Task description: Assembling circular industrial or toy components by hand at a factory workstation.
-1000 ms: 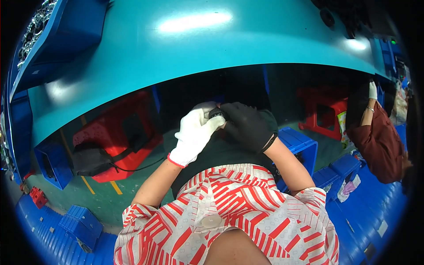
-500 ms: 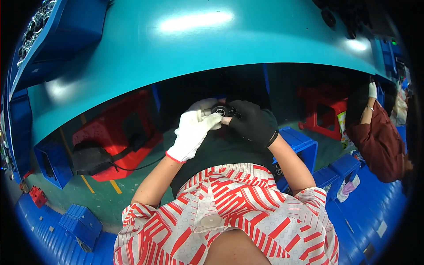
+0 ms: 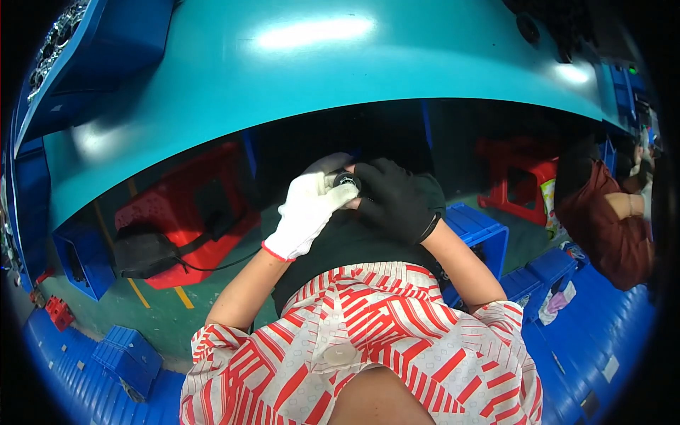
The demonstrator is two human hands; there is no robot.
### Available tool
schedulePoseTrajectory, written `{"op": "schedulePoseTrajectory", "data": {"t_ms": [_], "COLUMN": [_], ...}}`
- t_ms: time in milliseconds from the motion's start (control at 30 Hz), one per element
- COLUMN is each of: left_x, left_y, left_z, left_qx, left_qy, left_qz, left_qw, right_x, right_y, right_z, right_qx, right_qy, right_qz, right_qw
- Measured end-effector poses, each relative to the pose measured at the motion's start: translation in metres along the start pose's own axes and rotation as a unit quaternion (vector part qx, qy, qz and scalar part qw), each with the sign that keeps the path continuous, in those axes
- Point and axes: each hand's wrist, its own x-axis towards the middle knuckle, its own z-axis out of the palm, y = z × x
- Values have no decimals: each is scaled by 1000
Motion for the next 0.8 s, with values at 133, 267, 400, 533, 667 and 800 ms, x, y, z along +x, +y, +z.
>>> {"op": "schedulePoseTrajectory", "data": {"t_ms": [133,267,400,533,667,800], "left_x": [5,4,7,6,-3,-4], "left_y": [2,2,9,23,-4,-2], "left_z": [-3,-3,-8,-5,5,-1], "left_qx": [127,68,193,354,-22,58], "left_qy": [-4,-4,-12,-71,20,7], "left_qz": [-55,-27,-27,-84,21,6], "left_qw": [990,997,981,929,999,998], "right_x": [-3,-4,-3,-2,-2,3], "right_y": [11,8,13,14,1,2], "right_z": [8,11,9,7,9,7], "right_qx": [46,66,98,142,115,77], "right_qy": [47,40,4,-43,11,-6], "right_qz": [-64,-40,-32,-49,22,-17], "right_qw": [996,996,995,988,993,997]}}
